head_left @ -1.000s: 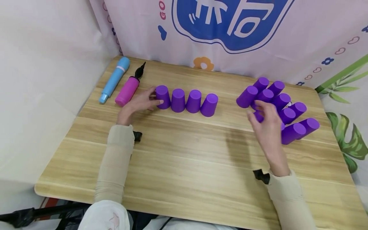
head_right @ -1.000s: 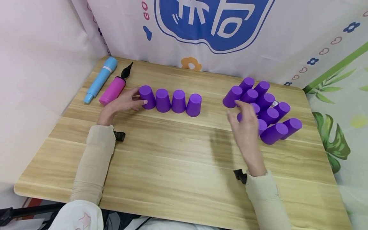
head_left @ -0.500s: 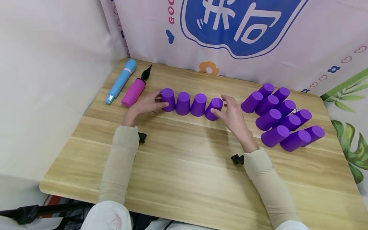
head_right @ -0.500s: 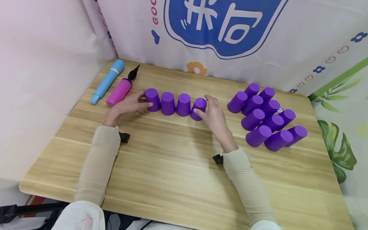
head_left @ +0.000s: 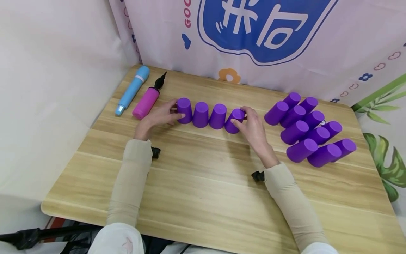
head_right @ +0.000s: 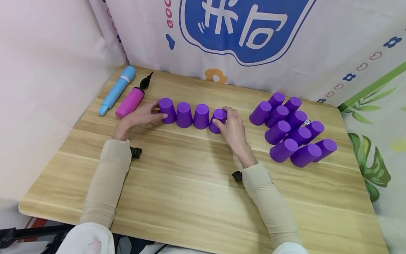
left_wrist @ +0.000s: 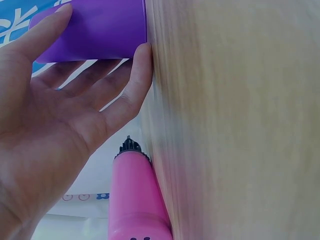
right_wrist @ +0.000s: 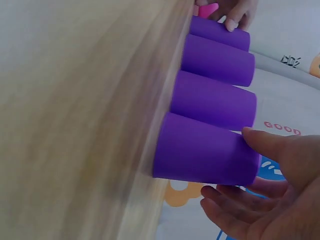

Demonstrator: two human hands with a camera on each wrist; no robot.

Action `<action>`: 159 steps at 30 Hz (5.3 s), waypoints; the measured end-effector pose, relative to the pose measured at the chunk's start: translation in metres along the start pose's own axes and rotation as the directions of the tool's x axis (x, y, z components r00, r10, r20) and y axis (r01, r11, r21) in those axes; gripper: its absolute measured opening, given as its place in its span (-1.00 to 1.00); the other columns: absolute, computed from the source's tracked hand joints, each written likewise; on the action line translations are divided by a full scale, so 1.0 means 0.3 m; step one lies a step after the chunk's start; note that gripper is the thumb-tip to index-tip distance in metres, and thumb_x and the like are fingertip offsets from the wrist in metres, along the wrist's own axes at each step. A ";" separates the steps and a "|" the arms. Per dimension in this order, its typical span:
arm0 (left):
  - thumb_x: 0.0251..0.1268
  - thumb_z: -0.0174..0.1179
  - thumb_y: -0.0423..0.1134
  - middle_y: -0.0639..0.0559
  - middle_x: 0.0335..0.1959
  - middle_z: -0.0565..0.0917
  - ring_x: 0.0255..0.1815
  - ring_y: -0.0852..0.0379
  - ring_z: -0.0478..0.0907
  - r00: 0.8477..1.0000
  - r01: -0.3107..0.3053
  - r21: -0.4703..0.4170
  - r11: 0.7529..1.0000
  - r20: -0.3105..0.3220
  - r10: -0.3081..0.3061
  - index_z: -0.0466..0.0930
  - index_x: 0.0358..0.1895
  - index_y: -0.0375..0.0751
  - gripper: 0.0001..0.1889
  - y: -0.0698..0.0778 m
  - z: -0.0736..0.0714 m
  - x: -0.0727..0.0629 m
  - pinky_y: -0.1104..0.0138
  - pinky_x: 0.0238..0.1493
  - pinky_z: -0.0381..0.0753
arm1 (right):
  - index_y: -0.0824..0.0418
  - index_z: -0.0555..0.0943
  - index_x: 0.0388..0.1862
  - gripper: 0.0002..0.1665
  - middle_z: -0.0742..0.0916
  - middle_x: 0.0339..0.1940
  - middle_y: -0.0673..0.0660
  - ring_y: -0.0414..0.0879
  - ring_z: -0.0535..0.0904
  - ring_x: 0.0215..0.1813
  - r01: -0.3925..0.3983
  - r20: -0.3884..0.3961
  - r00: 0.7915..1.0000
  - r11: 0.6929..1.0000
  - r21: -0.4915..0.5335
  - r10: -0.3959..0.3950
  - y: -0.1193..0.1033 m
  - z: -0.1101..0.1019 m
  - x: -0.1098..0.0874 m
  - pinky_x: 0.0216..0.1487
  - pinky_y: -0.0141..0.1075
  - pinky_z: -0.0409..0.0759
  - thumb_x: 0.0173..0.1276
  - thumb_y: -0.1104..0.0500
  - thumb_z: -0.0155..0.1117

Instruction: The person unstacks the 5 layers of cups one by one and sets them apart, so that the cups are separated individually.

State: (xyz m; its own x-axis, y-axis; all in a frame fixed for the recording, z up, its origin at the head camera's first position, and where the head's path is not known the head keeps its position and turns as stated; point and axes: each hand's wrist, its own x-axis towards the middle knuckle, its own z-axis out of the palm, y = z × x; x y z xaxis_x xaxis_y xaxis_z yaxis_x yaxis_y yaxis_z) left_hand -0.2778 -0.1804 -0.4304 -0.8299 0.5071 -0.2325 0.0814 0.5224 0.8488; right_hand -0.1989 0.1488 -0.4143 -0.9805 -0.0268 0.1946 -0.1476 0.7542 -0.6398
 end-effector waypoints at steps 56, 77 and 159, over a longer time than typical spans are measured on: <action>0.38 0.16 -0.07 -0.25 0.39 0.28 0.23 -0.13 0.42 1.000 -0.008 -0.017 1.000 0.005 0.008 0.00 0.50 -0.15 -0.26 -0.007 0.003 0.015 0.12 -0.04 0.65 | 0.37 0.43 0.27 -0.25 0.61 0.13 0.38 0.41 0.50 0.08 -0.361 -0.202 0.926 0.903 -0.232 0.318 0.211 -0.254 -0.090 -0.01 0.30 0.46 0.26 -0.05 0.37; 0.38 0.16 -0.03 -0.23 0.41 0.26 0.29 -0.12 0.37 1.000 -0.007 -0.020 1.000 0.008 0.007 -0.02 0.51 -0.13 -0.24 0.004 -0.003 0.012 0.11 -0.01 0.64 | 0.39 0.46 0.21 -0.38 0.57 0.09 0.38 0.36 0.48 0.05 -0.125 -0.364 0.931 0.966 -0.226 0.035 0.069 -0.261 -0.102 0.04 0.21 0.44 0.29 0.06 0.37; 0.39 0.16 -0.08 -0.23 0.39 0.30 0.28 -0.13 0.38 1.000 -0.014 -0.036 0.999 0.013 0.015 0.00 0.50 -0.09 -0.27 -0.008 0.015 0.023 0.07 0.02 0.62 | 0.44 0.45 0.15 -0.38 0.58 0.00 0.45 0.34 0.52 -0.09 -0.222 -0.244 0.954 0.960 -0.172 0.176 0.192 -0.267 -0.280 0.00 0.20 0.44 0.17 0.21 0.44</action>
State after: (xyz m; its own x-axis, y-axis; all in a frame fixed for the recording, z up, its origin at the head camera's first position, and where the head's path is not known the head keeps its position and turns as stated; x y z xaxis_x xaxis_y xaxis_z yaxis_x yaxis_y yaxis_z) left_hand -0.2813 -0.1750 -0.4360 -0.8213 0.5236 -0.2263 0.0730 0.4899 0.8687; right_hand -0.1146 0.2471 -0.4080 -0.9293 0.2678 0.2543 0.0980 0.8427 -0.5293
